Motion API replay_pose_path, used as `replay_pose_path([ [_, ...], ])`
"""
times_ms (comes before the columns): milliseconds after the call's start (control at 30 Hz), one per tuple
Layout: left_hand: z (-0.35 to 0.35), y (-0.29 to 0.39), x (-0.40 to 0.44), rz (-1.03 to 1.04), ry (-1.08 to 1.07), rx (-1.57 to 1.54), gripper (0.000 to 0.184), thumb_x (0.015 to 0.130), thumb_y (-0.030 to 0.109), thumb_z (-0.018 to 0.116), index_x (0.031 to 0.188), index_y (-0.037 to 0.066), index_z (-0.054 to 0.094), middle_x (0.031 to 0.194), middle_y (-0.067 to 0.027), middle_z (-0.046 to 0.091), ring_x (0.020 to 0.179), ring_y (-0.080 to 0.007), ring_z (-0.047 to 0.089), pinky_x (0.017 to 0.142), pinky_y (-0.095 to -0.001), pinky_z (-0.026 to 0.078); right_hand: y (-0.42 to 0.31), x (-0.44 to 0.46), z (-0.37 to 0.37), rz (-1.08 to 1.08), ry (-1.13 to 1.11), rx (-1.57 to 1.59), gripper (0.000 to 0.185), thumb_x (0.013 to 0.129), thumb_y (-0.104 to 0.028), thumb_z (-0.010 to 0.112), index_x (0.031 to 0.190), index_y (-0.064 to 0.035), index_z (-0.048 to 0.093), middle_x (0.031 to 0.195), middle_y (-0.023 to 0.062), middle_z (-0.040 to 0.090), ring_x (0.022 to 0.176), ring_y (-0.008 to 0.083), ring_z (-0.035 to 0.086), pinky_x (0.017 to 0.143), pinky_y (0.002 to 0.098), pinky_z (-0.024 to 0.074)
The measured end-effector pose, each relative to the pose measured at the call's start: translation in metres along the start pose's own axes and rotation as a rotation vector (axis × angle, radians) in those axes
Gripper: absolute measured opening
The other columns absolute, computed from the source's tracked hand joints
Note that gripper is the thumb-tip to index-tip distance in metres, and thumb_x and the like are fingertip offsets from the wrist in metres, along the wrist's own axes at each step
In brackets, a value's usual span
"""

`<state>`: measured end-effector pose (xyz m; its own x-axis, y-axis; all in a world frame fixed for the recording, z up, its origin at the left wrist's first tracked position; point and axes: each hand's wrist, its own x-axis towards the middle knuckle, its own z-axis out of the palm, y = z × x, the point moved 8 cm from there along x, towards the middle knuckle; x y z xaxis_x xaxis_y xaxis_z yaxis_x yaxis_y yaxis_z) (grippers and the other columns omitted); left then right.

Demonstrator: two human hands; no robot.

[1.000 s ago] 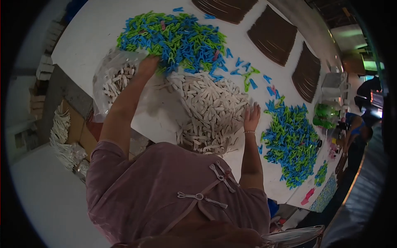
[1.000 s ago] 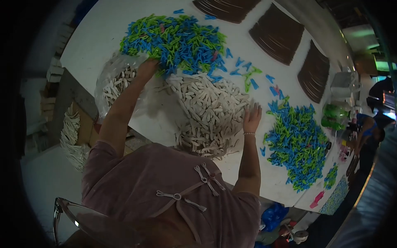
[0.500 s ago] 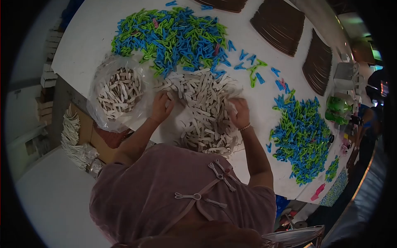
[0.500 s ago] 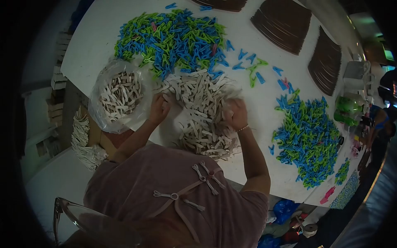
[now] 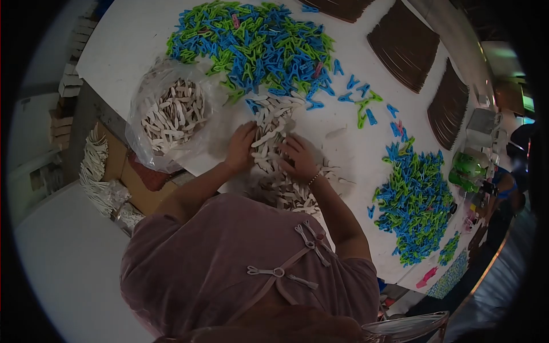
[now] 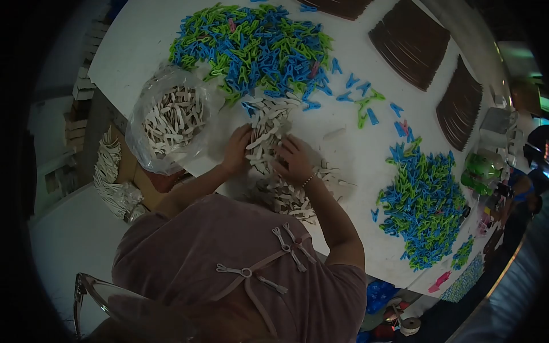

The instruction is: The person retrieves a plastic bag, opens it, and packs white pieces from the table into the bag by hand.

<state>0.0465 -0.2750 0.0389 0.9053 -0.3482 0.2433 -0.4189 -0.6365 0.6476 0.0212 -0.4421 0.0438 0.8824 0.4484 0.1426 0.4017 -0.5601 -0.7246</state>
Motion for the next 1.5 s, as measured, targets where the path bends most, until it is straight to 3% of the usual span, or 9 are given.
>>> replay_pose_path([
  [100, 0.026, -0.02, -0.035, -0.092, -0.165, -0.384, 0.033, 0.078, 0.005, 0.049, 0.111, 0.004, 0.053, 0.118, -0.0188, 0.048, 0.108, -0.0385, 0.046, 0.093, -0.0446, 0.037, 0.021, -0.003, -0.001, 0.09, -0.122, 0.182, 0.031, 0.077, -0.02, 0.063, 0.106, -0.0081, 0.058, 0.114, 0.0173, 0.052, 0.104, 0.0334, 0.052, 0.09, 0.0414, 0.042],
  [233, -0.016, -0.018, 0.022, -0.009, 0.087, -0.072, 0.031, 0.081, 0.009, 0.051, 0.111, 0.002, 0.053, 0.119, -0.018, 0.046, 0.106, -0.0371, 0.047, 0.092, -0.0436, 0.038, 0.051, 0.047, -0.071, 0.278, 0.311, -0.187, 0.036, 0.074, -0.011, 0.064, 0.109, -0.0076, 0.053, 0.105, 0.0126, 0.054, 0.091, 0.0329, 0.056, 0.075, 0.0403, 0.0487],
  [433, -0.013, -0.053, 0.072, -0.074, 0.195, 0.029, 0.039, 0.081, 0.012, 0.056, 0.118, 0.004, 0.048, 0.119, -0.0161, 0.046, 0.108, -0.0361, 0.045, 0.092, -0.0437, 0.037, 0.111, 0.073, -0.073, 0.358, -0.111, -0.429, 0.037, 0.073, -0.009, 0.062, 0.109, -0.0079, 0.052, 0.102, 0.0159, 0.053, 0.091, 0.0339, 0.056, 0.075, 0.0421, 0.0481],
  [533, -0.02, -0.067, 0.07, -0.121, 0.216, 0.107, 0.041, 0.08, 0.009, 0.057, 0.12, 0.006, 0.048, 0.12, -0.0148, 0.046, 0.107, -0.0363, 0.045, 0.092, -0.0441, 0.036, 0.127, 0.071, -0.122, 0.407, 0.191, -0.421, 0.033, 0.074, -0.01, 0.061, 0.107, -0.0091, 0.054, 0.1, 0.0148, 0.054, 0.091, 0.0348, 0.056, 0.076, 0.0419, 0.0476],
  [767, -0.006, -0.084, 0.064, -0.154, 0.121, 0.002, 0.046, 0.08, 0.0, 0.055, 0.125, 0.008, 0.045, 0.107, -0.0126, 0.051, 0.09, -0.0298, 0.053, 0.08, -0.0368, 0.044, 0.075, 0.095, -0.062, 0.057, 0.144, -0.251, 0.035, 0.077, -0.013, 0.061, 0.11, -0.0061, 0.053, 0.113, 0.0157, 0.053, 0.097, 0.0351, 0.053, 0.08, 0.0413, 0.0463],
  [933, -0.031, -0.136, 0.049, -0.605, 0.672, -0.671, 0.032, 0.084, 0.002, 0.054, 0.115, 0.002, 0.048, 0.101, -0.0135, 0.051, 0.087, -0.0255, 0.054, 0.08, -0.0349, 0.044, 0.045, 0.104, -0.021, 0.079, 0.197, -0.346, 0.036, 0.079, -0.017, 0.062, 0.113, -0.0081, 0.054, 0.12, 0.0141, 0.049, 0.107, 0.0351, 0.048, 0.088, 0.0438, 0.0403],
  [1033, -0.056, -0.126, 0.043, -0.485, 0.89, -0.389, 0.03, 0.084, 0.007, 0.055, 0.113, 0.002, 0.048, 0.104, -0.0148, 0.051, 0.096, -0.0276, 0.051, 0.086, -0.0371, 0.04, 0.035, 0.082, -0.013, 0.148, 0.165, -0.372, 0.039, 0.079, -0.018, 0.06, 0.116, -0.0084, 0.053, 0.123, 0.0141, 0.047, 0.11, 0.0339, 0.045, 0.092, 0.0468, 0.0359],
  [1233, -0.006, -0.045, 0.045, -0.028, 0.057, 0.028, 0.042, 0.085, 0.019, 0.055, 0.123, 0.004, 0.043, 0.121, -0.0146, 0.046, 0.113, -0.0339, 0.041, 0.1, -0.0446, 0.029, 0.008, 0.043, -0.003, 0.059, -0.053, -0.291, 0.041, 0.075, -0.017, 0.062, 0.114, -0.0079, 0.052, 0.116, 0.0131, 0.052, 0.108, 0.0321, 0.047, 0.091, 0.0475, 0.0357],
  [1500, 0.007, -0.035, 0.076, -0.035, 0.038, 0.178, 0.042, 0.087, 0.029, 0.052, 0.121, 0.005, 0.046, 0.128, -0.0143, 0.043, 0.12, -0.0345, 0.039, 0.103, -0.0478, 0.026, 0.054, 0.088, -0.019, 0.224, 0.07, -0.061, 0.036, 0.084, -0.014, 0.055, 0.118, -0.0054, 0.05, 0.124, 0.0165, 0.049, 0.095, 0.0351, 0.054, 0.078, 0.0417, 0.0463],
])
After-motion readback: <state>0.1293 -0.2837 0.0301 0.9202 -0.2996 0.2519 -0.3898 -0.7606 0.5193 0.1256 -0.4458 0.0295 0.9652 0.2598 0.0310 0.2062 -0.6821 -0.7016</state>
